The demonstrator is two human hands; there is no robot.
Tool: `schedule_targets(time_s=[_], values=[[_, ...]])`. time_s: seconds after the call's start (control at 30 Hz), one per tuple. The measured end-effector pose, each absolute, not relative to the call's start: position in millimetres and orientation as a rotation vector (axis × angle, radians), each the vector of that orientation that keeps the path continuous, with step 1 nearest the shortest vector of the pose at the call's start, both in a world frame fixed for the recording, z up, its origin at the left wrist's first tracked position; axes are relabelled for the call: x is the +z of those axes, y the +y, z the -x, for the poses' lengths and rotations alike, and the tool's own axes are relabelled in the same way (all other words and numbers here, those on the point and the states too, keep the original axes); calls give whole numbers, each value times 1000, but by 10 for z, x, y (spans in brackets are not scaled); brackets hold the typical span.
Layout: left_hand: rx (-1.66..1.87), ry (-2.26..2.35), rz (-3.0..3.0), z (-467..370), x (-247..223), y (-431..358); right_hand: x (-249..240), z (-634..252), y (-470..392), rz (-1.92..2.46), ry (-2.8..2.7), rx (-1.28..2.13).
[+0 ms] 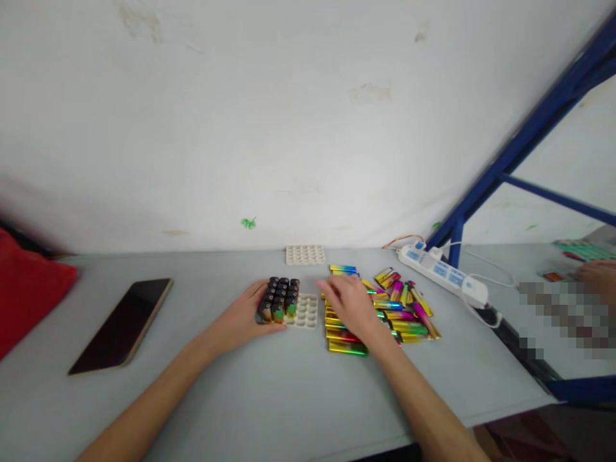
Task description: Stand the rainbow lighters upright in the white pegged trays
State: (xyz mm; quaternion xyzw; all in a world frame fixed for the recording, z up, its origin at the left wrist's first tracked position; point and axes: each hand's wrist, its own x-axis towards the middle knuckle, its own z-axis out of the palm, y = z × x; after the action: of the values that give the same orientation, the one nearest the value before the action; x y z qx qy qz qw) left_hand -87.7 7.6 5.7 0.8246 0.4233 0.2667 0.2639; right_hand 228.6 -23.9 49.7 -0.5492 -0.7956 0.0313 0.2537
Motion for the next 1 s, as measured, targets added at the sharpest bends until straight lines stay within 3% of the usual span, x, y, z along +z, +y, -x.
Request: schedule_targets(time_s=[0.13,0.27,0.5,1.0], values=[[736,1167,-2241,880,75,77,326,-2985,7,1675,-1880,-58],[723,1173,-2253,882,85,78,168,-3365,173,1725,-1883,13],[701,1174,-2232,852,136,56,120,-3203,315,1703,-2106,173],[687,1189,-2156,835,200,26,192,-3173,412,1794,-2014,319]])
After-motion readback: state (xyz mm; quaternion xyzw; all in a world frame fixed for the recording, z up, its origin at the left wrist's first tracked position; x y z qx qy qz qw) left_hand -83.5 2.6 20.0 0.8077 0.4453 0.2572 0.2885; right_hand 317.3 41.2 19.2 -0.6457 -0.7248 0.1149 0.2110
